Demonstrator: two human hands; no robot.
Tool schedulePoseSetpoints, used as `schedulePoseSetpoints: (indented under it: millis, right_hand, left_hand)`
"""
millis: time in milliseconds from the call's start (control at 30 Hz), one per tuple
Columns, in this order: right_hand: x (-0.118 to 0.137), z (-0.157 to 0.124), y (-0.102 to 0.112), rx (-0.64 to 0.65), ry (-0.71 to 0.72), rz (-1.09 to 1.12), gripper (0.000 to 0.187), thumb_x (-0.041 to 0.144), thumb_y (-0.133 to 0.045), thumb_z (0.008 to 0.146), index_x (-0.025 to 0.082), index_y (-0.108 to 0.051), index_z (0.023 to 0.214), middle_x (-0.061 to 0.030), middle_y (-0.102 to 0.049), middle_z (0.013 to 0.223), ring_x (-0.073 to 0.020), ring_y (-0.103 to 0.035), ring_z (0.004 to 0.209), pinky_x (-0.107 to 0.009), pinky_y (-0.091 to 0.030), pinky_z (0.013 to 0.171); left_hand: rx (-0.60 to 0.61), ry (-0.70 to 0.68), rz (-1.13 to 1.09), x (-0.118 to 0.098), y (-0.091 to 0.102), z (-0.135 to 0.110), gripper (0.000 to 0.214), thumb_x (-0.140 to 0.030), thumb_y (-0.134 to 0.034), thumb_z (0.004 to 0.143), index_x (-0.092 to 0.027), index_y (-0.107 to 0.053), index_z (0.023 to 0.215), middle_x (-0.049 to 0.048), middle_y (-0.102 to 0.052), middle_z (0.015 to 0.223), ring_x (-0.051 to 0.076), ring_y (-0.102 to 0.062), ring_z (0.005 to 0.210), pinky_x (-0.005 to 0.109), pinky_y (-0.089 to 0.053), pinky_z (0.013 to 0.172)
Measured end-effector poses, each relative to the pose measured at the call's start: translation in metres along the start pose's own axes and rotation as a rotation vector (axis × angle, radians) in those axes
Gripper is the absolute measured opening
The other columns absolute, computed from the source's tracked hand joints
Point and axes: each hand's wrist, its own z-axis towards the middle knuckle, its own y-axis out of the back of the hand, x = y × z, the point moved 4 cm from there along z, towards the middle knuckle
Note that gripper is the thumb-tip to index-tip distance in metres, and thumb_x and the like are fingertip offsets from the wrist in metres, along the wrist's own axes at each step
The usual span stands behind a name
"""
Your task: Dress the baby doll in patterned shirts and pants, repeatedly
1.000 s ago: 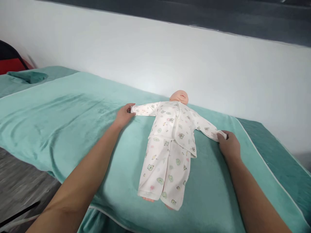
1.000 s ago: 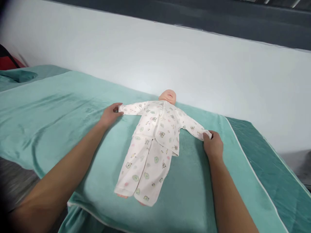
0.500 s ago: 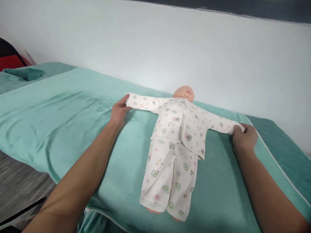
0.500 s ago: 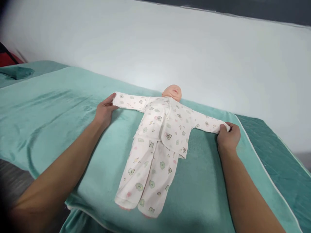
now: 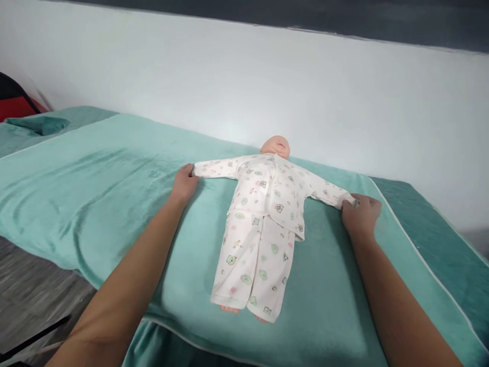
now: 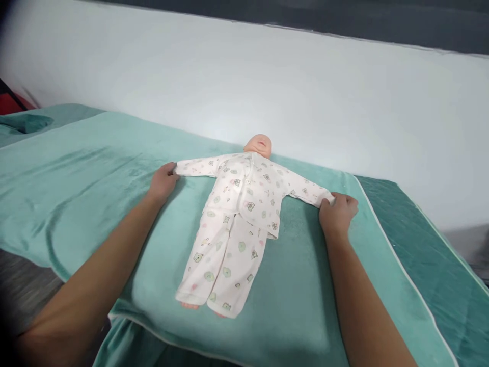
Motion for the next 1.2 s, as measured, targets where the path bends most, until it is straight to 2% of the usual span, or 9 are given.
schedulePoseSetpoints:
  millis: [100,200,267,367,500,600,833,1000,1200]
  right_hand:
    - [0.013,-0.022,0.004,-0.024,0.131,-0.015,0.046,0.031,-0.055,0.084,0.009,-0.066,0.124,-0.0257,-0.045,0.149,-0.0363,-0.041,0.141,-0.052,-0.029,0.120]
    - [0.036,-0.063,0.007,0.039,0.292,0.059,0.049,0.037,-0.051,0.091,0.012,-0.062,0.132,-0.0226,-0.047,0.152,-0.0337,-0.040,0.145,-0.054,-0.030,0.121]
    - [0.052,-0.101,0.008,0.180,0.360,0.126,0.054,0.044,-0.049,0.096,0.014,-0.055,0.141,-0.0210,-0.045,0.156,-0.0328,-0.038,0.148,-0.055,-0.033,0.121]
    - [0.068,-0.166,0.019,0.343,0.372,0.127,0.063,0.051,-0.048,0.099,0.016,-0.044,0.152,-0.0195,-0.038,0.163,-0.0357,-0.035,0.151,-0.060,-0.031,0.121]
    - [0.076,-0.245,0.050,0.347,0.353,0.250,0.058,0.047,-0.053,0.100,0.024,-0.041,0.152,-0.0150,-0.045,0.158,-0.0320,-0.043,0.145,-0.057,-0.039,0.116]
    - [0.078,-0.286,0.067,0.353,0.392,0.351,0.043,0.044,-0.060,0.098,0.027,-0.052,0.136,-0.0112,-0.060,0.136,-0.0276,-0.058,0.125,-0.047,-0.049,0.102]
    - [0.099,-0.306,0.065,0.341,0.477,0.306,0.020,0.039,-0.071,0.092,0.025,-0.061,0.102,-0.0032,-0.069,0.098,-0.0234,-0.063,0.092,-0.038,-0.043,0.081]
    - [0.110,-0.302,0.082,0.532,0.316,0.618,0.013,0.027,-0.063,0.097,0.024,-0.057,0.087,0.0004,-0.064,0.089,-0.0153,-0.060,0.082,-0.029,-0.045,0.074]
    - [0.093,-0.306,0.104,0.432,0.118,0.745,0.015,0.032,-0.063,0.097,0.024,-0.057,0.086,0.0002,-0.059,0.087,-0.0152,-0.056,0.082,-0.027,-0.045,0.073]
  left_hand:
    - [-0.152,0.087,0.028,-0.012,0.012,-0.019,0.052,-0.015,-0.053,0.076,-0.015,-0.067,0.126,0.0145,-0.055,0.149,0.032,-0.051,0.139,0.045,-0.043,0.117]
    - [-0.150,0.052,0.025,-0.031,0.018,-0.060,0.046,-0.017,-0.051,0.081,-0.014,-0.066,0.124,0.0160,-0.061,0.139,0.029,-0.061,0.126,0.041,-0.050,0.107]
    - [-0.076,-0.004,0.031,-0.043,0.019,-0.099,0.041,-0.022,-0.050,0.087,-0.015,-0.066,0.124,0.0135,-0.069,0.125,0.028,-0.065,0.118,0.043,-0.050,0.106]
    - [0.048,-0.151,0.047,-0.065,0.017,-0.173,0.036,-0.025,-0.050,0.093,-0.022,-0.066,0.125,0.0077,-0.069,0.131,0.028,-0.061,0.125,0.048,-0.043,0.112]
    - [0.147,-0.261,-0.021,-0.088,0.012,-0.268,0.039,-0.018,-0.047,0.097,-0.031,-0.058,0.133,0.0011,-0.067,0.135,0.022,-0.059,0.127,0.050,-0.031,0.122]
    - [0.114,-0.204,-0.092,-0.093,0.006,-0.312,0.044,-0.019,-0.054,0.097,-0.032,-0.051,0.138,0.0044,-0.061,0.141,0.022,-0.053,0.133,0.045,-0.041,0.115]
    - [-0.061,-0.179,-0.132,-0.101,-0.002,-0.309,0.027,-0.027,-0.070,0.090,-0.025,-0.056,0.112,0.0055,-0.065,0.112,0.024,-0.062,0.109,0.041,-0.049,0.094]
    - [-0.004,-0.135,-0.215,-0.113,0.004,-0.293,0.020,-0.029,-0.071,0.089,-0.023,-0.055,0.099,0.0015,-0.061,0.094,0.019,-0.060,0.089,0.033,-0.048,0.082]
    - [0.005,-0.141,-0.270,-0.113,0.003,-0.297,0.012,-0.026,-0.065,0.092,-0.022,-0.055,0.098,-0.0004,-0.056,0.089,0.015,-0.056,0.081,0.028,-0.046,0.075]
